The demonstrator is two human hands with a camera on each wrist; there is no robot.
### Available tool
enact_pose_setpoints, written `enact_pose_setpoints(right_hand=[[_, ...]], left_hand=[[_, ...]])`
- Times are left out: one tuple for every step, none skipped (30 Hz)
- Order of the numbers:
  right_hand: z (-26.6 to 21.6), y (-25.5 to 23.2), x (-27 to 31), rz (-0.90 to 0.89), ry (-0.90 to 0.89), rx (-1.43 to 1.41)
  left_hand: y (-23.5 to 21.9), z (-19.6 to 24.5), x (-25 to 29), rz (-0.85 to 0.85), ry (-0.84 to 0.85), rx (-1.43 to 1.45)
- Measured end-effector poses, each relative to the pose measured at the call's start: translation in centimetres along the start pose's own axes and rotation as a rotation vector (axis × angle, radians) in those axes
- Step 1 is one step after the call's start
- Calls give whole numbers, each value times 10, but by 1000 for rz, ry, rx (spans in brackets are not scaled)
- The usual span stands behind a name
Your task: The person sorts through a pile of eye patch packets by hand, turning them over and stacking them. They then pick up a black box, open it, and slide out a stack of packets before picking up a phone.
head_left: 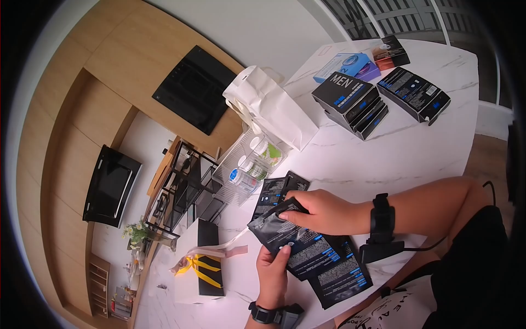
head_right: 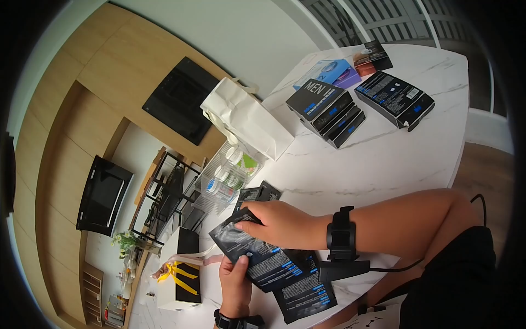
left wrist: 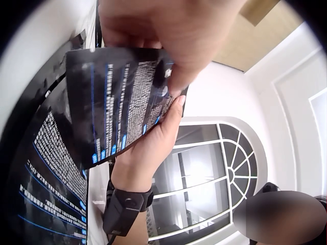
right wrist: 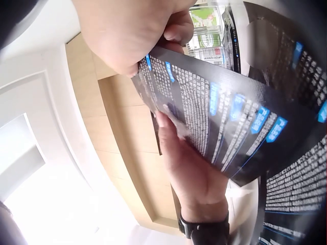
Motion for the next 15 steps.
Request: enact_pose_setpoints(right_hand=[[3, 1, 0, 0, 0, 0], [3, 5, 0, -26, -52, 12], [-3, 8, 0, -52, -103, 23], [-2, 14, 2, -108, -80, -29], [-10, 15, 5, -98, -144, -41], [-13, 15, 6, -130, -115, 1], [-14, 17, 7, -162, -86, 43], [-11, 17, 6, -162, -86, 43], [-11, 15, 3, -122, -115, 81], [-12, 11, 3, -81, -144, 119], [-10, 11, 4, -80, -143, 119], [-9, 12, 4, -92, -129, 116], [-9, 13, 4, -103, -116, 112], [-9, 13, 4, -104, -117, 112], [-16, 16, 6, -130, -199, 124]], left_hand=[[-3, -4, 0, 47, -36, -71], [-3, -4, -1, 47, -36, -71], [-6, -1, -2, 69, -10, -15], [-9, 1, -2, 90, 16, 41], [-10, 2, -3, 90, 16, 41], [-11, 5, -3, 96, 28, 60], [-12, 6, -3, 102, 39, 80], [-13, 7, -2, 113, 62, 79], [-13, 6, -1, 113, 61, 80], [-12, 8, 1, 94, 111, 71], [-11, 12, 3, 73, 161, 62], [-10, 12, 2, 73, 161, 62], [-10, 12, 2, 79, 145, 81], [-10, 11, 1, 85, 128, 102], [-12, 12, 1, 86, 129, 102]])
Point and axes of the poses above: each hand's wrist, its own x-axis away from the middle knuckle, its own y-axis out of the palm, z = x × y, the point moved 9 cm from there along -x, towards the middle knuckle, and after that the axes turned 7 degrees about -y, right-handed, at the moved point
